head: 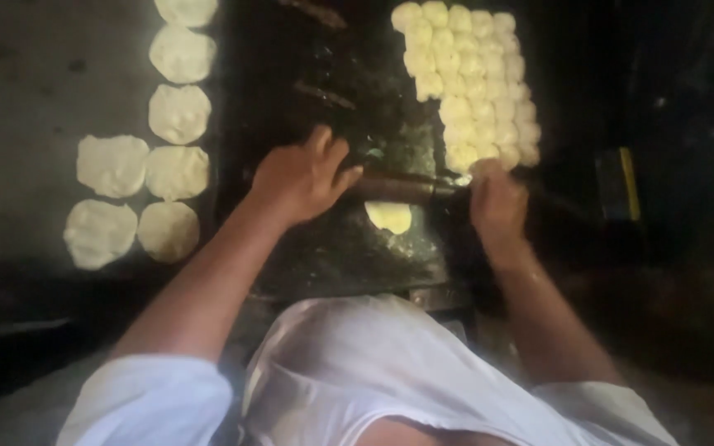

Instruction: The recorder uses a rolling pin and hands to flatten small pieces of dough into rounds and places them on a metal tray.

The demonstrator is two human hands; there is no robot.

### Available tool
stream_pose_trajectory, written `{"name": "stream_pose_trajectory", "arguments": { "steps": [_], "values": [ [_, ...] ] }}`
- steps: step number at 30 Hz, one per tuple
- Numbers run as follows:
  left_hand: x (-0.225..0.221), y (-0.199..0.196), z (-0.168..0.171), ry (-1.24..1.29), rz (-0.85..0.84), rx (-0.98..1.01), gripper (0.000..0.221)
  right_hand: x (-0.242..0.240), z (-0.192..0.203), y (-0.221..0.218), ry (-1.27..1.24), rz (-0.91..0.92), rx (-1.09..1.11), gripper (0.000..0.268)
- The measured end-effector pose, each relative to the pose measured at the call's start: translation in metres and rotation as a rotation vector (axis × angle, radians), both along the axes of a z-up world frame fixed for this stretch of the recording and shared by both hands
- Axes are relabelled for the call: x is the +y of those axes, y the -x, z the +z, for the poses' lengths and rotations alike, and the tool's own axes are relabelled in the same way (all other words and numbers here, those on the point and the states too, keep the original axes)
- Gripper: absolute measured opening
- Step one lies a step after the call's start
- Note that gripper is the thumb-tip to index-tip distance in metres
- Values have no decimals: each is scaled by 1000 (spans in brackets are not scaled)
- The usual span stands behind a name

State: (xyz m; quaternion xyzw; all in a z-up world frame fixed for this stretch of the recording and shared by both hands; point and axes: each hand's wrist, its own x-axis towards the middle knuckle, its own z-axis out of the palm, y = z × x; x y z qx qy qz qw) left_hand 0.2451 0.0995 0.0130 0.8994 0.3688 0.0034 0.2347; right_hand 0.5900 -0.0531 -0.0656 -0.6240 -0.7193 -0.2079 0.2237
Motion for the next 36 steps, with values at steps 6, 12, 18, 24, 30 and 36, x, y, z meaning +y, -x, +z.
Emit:
{"name": "stream_pose_trajectory", "arguments": {
  "steps": [6,12,18,24,30,36],
  "values": [
    [-29,34,-14,-202,-155,-115,68,-33,12,36,290,23,173,10],
    [-43,67,9,-269,-291,-41,62,15,78,129,607,-116,694,27],
    [-94,162,11,-244,-136,-217,69,5,26,117,663,-15,509,18],
    [-138,231,1,-329,311,-681,62,80,97,206,1053,225,879,17],
    [-160,272,2,-377,499,-639,64,200,91,368,515,380,399,16],
    [-186,295,-26,4,660,-409,81,261,-23,367,300,492,-103,8]
  ]
}}
